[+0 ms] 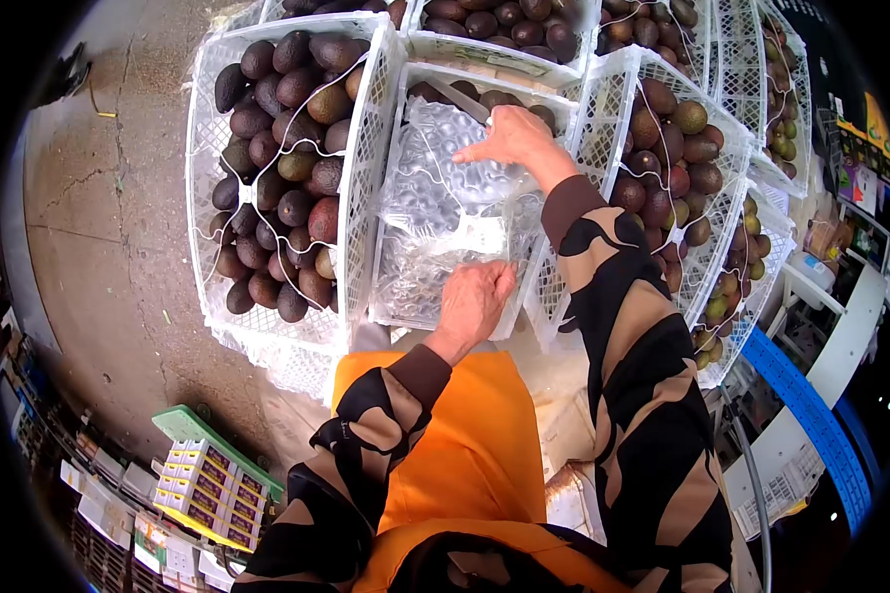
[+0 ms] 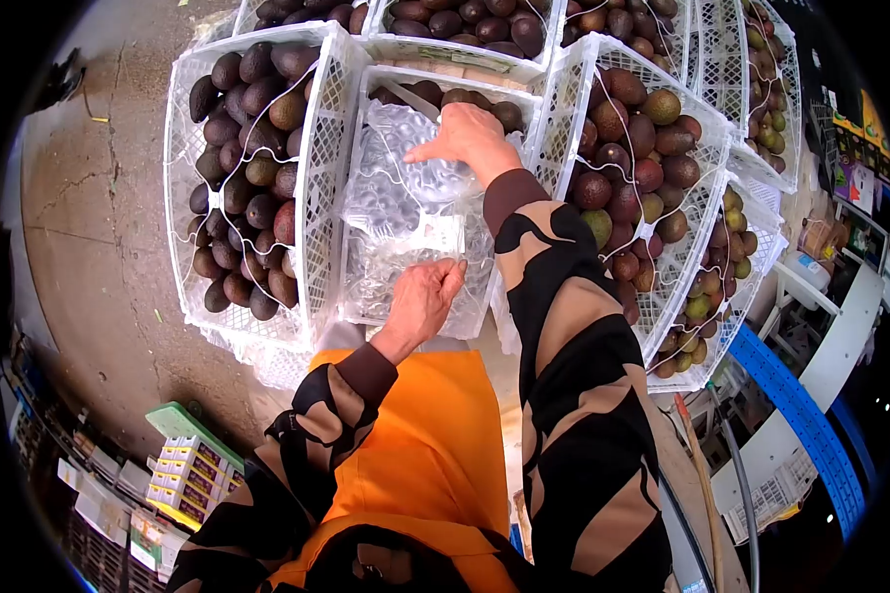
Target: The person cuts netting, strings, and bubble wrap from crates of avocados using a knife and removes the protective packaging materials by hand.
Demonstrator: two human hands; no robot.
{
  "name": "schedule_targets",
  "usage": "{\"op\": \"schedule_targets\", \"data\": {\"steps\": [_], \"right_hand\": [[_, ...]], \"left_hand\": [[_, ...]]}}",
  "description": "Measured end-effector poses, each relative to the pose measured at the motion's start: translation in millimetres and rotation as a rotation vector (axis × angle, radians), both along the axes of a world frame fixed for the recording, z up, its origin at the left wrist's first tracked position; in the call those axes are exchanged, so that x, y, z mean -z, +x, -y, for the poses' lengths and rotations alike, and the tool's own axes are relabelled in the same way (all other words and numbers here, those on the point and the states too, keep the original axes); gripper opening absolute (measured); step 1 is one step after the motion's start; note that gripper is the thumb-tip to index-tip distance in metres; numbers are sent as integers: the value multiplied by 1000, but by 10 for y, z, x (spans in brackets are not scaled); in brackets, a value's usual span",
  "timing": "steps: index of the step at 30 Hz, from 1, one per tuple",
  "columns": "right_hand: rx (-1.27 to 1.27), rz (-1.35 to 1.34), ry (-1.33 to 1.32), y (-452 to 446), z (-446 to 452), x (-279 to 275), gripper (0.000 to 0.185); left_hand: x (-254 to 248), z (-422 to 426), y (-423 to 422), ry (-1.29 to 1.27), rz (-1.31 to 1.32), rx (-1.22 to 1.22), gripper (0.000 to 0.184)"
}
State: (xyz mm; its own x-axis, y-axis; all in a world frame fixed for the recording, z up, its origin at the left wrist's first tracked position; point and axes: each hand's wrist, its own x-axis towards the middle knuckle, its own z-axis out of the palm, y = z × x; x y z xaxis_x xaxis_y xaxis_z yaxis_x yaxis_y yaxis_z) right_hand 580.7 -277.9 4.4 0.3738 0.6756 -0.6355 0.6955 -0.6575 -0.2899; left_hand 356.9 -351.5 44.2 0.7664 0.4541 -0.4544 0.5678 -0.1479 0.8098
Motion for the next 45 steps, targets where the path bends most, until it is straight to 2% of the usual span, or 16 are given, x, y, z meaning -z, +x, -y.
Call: {"op": "schedule_targets", "data": {"steps": [7,11,19,21,23,25,27,29,31,33,36,38,40,41,43,45], "right_hand": [[80,387,157,523,-156,194,13],[-17,536,261,579,-312,258,19],[-173,548,234,671,-160,27,26],[-161,605,295,681,-39,86,30],[-44,714,635,450,70,-49,37],[164,712,918,157,203,-257,33],[579,295,770,-241,467,-462,27],[776,75,836,-741,832,-496,21],[858,-123,766,-1314,1242,-553,17],[864,-287,652,-1880,1651,-643,15],[940,-507,446,-2470,2194,-1012,16],[1105,-603,270,-2670,2594,-1136,19],[1111,-593,132,-2742,2897,-1240,23],[1117,-557,109,-2799,3022,-1260,23],[1137,-493,73,-2888,3176,-1234,25],[1010,-373,108,-2970,3143,-1193,26]], "left_hand": [[-361,90,-833,-129,378,99,26],[-687,611,-1877,-367,161,235,20],[-1928,838,-2935,-870,-294,-399,45],[-2317,588,-3248,-689,-528,-851,47],[-2350,386,-3741,-456,-586,-1024,44],[-2107,71,-4143,-127,-645,-1214,38],[-1666,-138,-5100,446,-777,-573,35],[-1449,-298,-5137,484,-872,-663,30],[-898,-184,-5422,118,-453,-1296,13],[-362,-109,-5629,281,-869,-1161,19],[367,5,-5506,317,-1123,-1032,28],[682,163,-5009,505,-1131,-870,31],[918,261,-4551,517,-705,-615,29],[710,261,-3809,8,-269,-769,23],[519,338,-2697,-740,-360,-661,27],[673,539,-1791,-963,-458,-904,86]]}}
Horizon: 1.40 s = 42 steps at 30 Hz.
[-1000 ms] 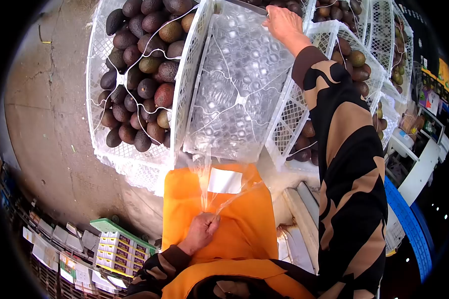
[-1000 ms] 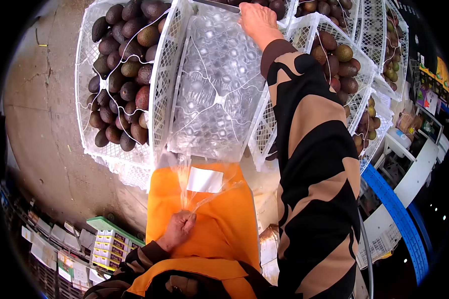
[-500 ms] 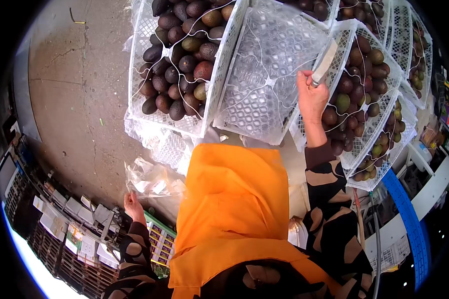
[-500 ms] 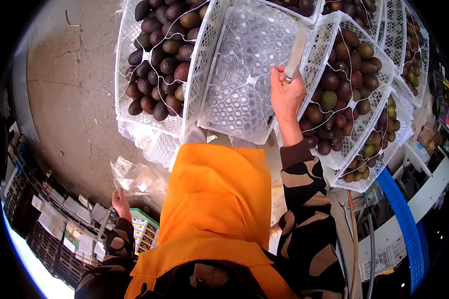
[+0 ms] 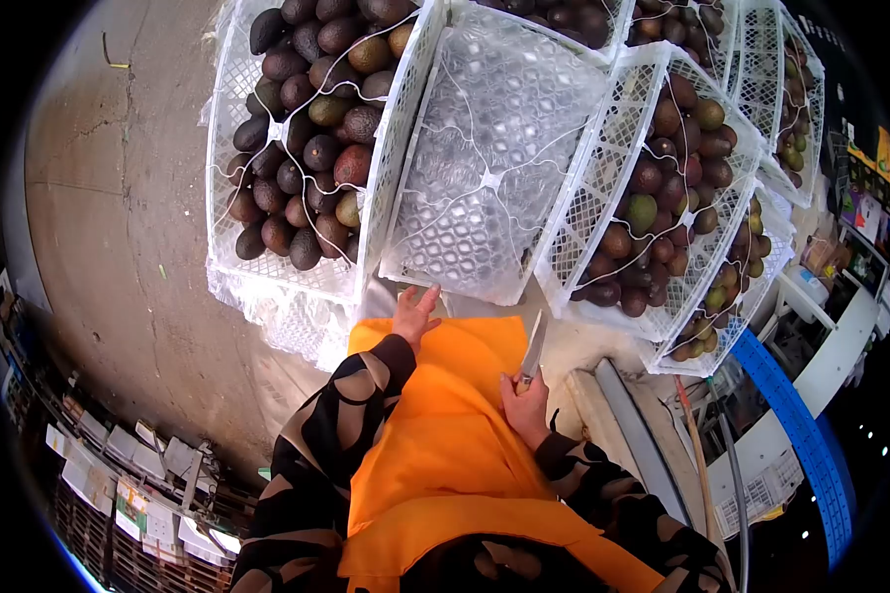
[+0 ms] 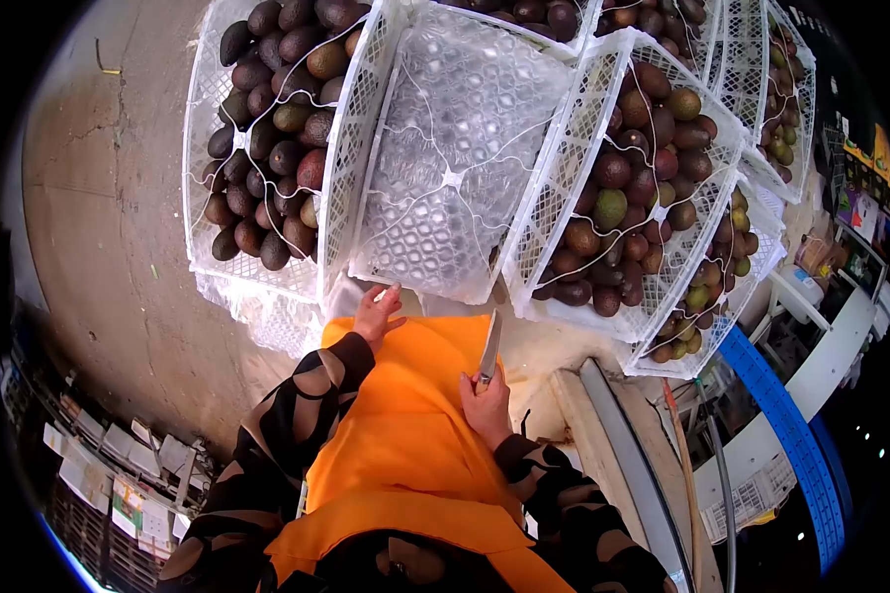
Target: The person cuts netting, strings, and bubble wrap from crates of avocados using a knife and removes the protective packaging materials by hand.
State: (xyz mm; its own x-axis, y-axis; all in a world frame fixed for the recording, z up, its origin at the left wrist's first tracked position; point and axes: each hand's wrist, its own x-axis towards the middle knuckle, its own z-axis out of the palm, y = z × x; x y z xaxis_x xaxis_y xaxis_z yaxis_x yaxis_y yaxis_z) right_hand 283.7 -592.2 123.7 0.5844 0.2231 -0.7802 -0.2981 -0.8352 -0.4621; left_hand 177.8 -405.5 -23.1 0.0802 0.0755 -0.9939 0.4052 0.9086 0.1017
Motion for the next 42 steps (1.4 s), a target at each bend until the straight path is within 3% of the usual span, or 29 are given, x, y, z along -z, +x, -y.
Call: {"op": "schedule_targets", "data": {"steps": [1,2,4,7,8,9,11,12,13,15,16,18,19,21,23,26,27,28,31,34,35,36,38,39,40,42], "right_hand": [[-59,68,-3,-37,-28,33,27],[-121,120,-17,-76,-8,53,25],[-70,160,8,-118,96,84,23],[-57,263,59,-82,199,127,19],[-61,309,85,-63,212,152,18],[-35,281,84,-60,287,205,17],[17,229,80,-32,464,289,16],[22,196,28,-12,514,243,20],[29,180,28,-5,534,246,19],[44,126,12,-109,658,266,19],[-67,272,72,-201,771,431,16],[-56,240,95,-288,847,510,16],[-72,230,95,-384,881,490,16],[-120,233,93,-519,878,458,17],[-129,236,99,-621,774,473,18],[-62,196,71,-844,715,352,20],[-41,187,54,-891,652,270,20],[-22,180,47,-933,575,249,20],[-52,239,40,-1084,397,184,21],[3,180,56,-1107,177,112,23],[69,160,116,-1034,-22,33,23],[140,136,173,-957,-240,-121,24],[147,222,232,-885,-526,-201,26],[85,340,238,-867,-634,-56,28],[26,456,237,-801,-804,1,29],[149,511,325,-712,-1221,64,32]], "left_hand": [[199,12,327,-38,-53,-56,110],[224,-73,742,19,-200,-34,110],[663,35,1125,6,33,-479,59],[-212,-112,1808,-3,117,-172,42],[-393,43,1707,303,223,28,39],[-647,278,1491,608,323,229,37],[-668,374,655,549,163,268,34],[-859,246,297,421,134,165,32],[-1090,177,-106,274,76,261,31],[-1481,462,-1092,213,3,335,27],[-1672,525,-1541,104,-81,151,24],[-1875,154,-2518,7,-406,34,25],[-1917,-36,-3018,95,-561,79,30],[-1879,-308,-4001,277,-833,425,37],[-1719,-349,-4718,291,-981,583,49],[-1353,-477,-5011,365,-1193,783,75],[-1228,-462,-5061,394,-1268,825,86],[-1054,-563,-5135,237,-1288,778,113],[-696,-656,-5115,259,-1398,647,118],[-701,-967,-4512,374,-1283,657,100],[-707,-1129,-4355,497,-1109,379,89],[-798,-1255,-4091,645,-1035,779,76],[-588,-1597,-3887,1065,-760,929,52],[-350,-1856,-3832,1064,-533,817,41],[-404,-2064,-3488,1128,-407,855,32],[-505,-2444,-2849,1182,-325,968,27]]}}
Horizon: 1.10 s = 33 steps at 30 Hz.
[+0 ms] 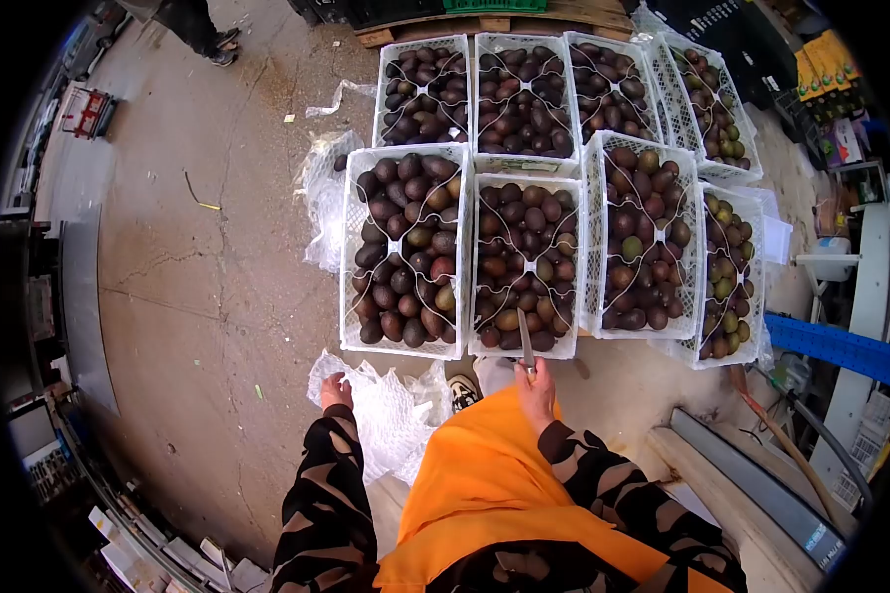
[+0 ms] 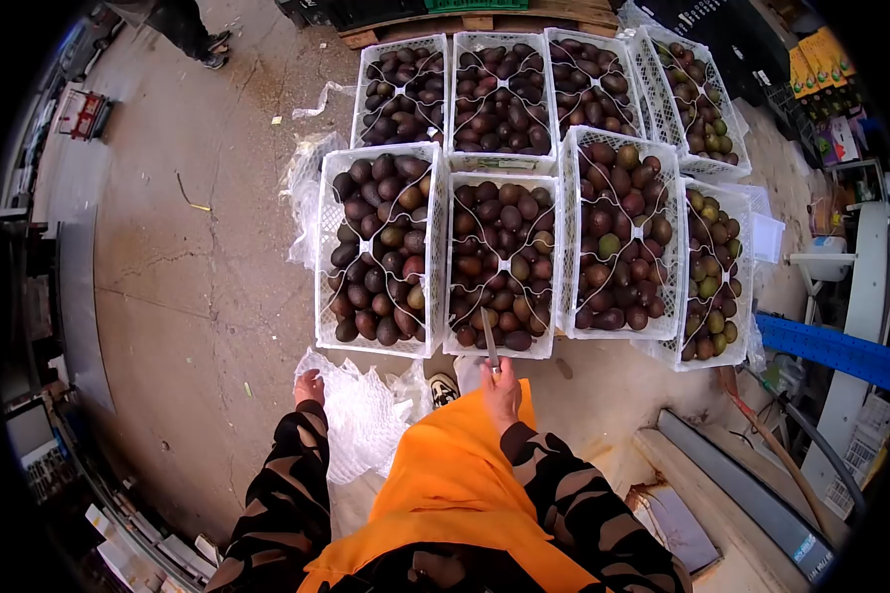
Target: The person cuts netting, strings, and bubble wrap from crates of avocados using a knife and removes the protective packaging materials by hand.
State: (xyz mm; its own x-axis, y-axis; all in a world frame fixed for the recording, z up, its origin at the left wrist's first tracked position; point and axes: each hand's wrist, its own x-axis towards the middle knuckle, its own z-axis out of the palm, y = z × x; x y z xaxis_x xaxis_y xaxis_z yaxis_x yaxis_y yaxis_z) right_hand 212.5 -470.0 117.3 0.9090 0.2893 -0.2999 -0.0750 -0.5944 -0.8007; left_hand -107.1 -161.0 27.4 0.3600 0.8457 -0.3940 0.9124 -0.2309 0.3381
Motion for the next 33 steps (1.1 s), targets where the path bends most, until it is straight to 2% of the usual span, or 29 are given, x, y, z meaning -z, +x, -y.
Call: {"op": "schedule_targets", "data": {"steps": [1,2,3,5,7,10,13,14,15,17,18,19,21,23,24,25,27,28,31,33], "right_hand": [[49,16,49,74,-186,19,33],[30,-88,17,183,-327,80,33],[22,-201,-18,276,-474,160,34],[31,-249,-29,432,-760,133,34],[97,-363,-14,530,-953,439,37],[233,-561,104,702,-1306,494,40],[-14,-419,-23,809,-1604,611,40],[-141,-218,-57,839,-1713,572,40],[-222,-145,-97,862,-1818,594,37],[-220,19,-113,931,-2026,465,37],[-253,-7,-210,994,-2118,511,41],[-247,33,-238,1042,-2204,559,36],[-220,66,-370,1040,-2363,725,30],[-230,77,-368,1061,-2476,858,28],[-233,75,-370,1050,-2495,908,26],[-211,111,-364,1037,-2535,925,22],[-210,105,-362,1037,-2537,944,18],[-209,131,-387,1029,-2517,1002,17],[-148,179,-224,1098,-2370,981,18],[-107,212,-196,1187,-2191,953,20]], "left_hand": [[-103,-182,345,-4,19,34,23],[-22,-333,570,-54,189,-79,19],[-185,-423,869,2,199,-43,19],[-299,-615,1284,10,159,1,17],[-387,-757,1607,-51,250,-41,21],[-204,-1034,1788,54,103,-5,36],[155,-1289,1879,-5,53,-88,50],[287,-1401,1924,-52,58,-64,56],[302,-1492,2028,-42,29,-45,56],[323,-1621,2385,-27,-7,10,55],[582,-1786,2382,67,28,103,55],[607,-1909,2482,29,-61,115,54],[1054,-2238,2376,65,62,255,49],[861,-2280,2557,-324,142,-91,45],[1043,-2382,2437,-390,224,-128,41],[874,-2382,2477,-554,211,-278,41],[712,-2395,2515,-695,276,-217,40],[709,-2321,2532,-671,287,-201,40],[649,-2138,2582,-581,294,-205,39],[266,-1993,2606,-602,300,-221,40]]}}
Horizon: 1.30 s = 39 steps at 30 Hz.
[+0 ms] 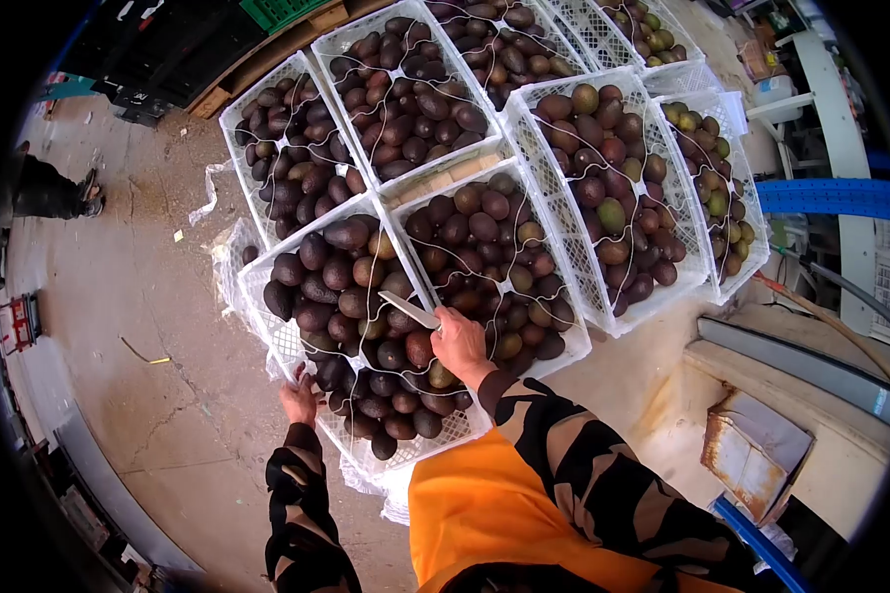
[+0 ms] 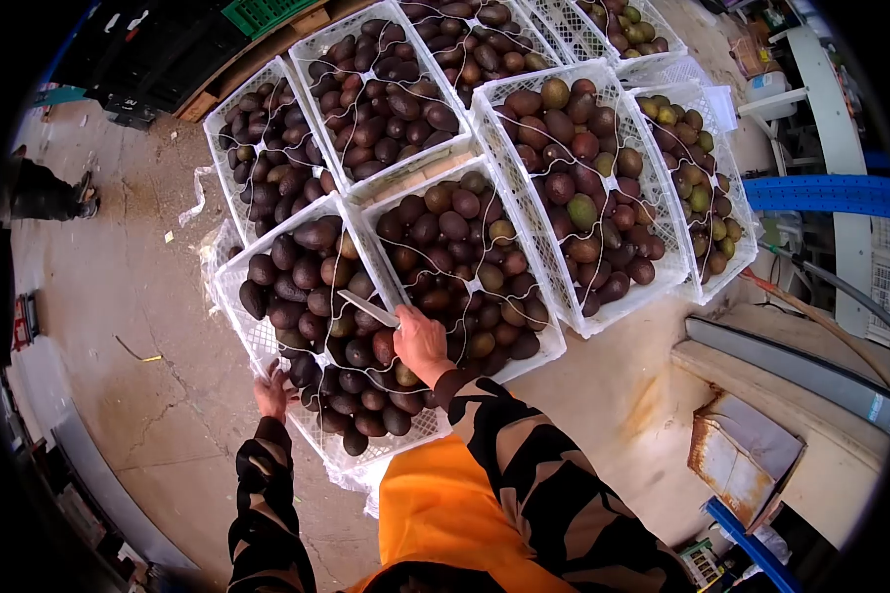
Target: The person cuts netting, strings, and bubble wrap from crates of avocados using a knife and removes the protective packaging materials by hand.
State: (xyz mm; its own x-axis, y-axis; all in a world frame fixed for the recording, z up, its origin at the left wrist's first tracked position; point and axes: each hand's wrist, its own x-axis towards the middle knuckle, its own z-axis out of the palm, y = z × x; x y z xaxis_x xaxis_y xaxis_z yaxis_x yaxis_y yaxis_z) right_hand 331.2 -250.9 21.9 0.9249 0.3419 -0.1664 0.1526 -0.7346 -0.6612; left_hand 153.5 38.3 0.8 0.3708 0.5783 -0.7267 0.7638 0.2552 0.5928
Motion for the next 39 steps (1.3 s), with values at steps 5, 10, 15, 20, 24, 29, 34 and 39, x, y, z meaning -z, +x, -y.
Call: {"op": "schedule_targets", "data": {"steps": [5,10,15,20,24,29,34,39], "right_hand": [[49,-7,79,35,406,-646,22],[-2,26,-65,364,1042,-1410,21],[-9,97,-352,925,1649,-1290,23],[-1,136,-522,1288,1944,-1211,24],[194,135,-211,1124,2034,-1266,23],[508,-645,417,455,1484,-1221,33],[278,-1029,381,65,850,-1579,35],[14,-725,221,-274,473,-1295,28]], "left_hand": [[-1021,454,64,81,41,-24,43],[-1318,1071,309,-6,102,-20,41],[-860,1803,934,-146,164,-59,39],[148,2383,1374,345,144,225,25],[41,2464,1540,402,-22,277,27],[-149,2418,1478,424,-42,427,41],[258,2023,871,-190,236,73,41],[754,1051,913,507,130,390,21]]}}
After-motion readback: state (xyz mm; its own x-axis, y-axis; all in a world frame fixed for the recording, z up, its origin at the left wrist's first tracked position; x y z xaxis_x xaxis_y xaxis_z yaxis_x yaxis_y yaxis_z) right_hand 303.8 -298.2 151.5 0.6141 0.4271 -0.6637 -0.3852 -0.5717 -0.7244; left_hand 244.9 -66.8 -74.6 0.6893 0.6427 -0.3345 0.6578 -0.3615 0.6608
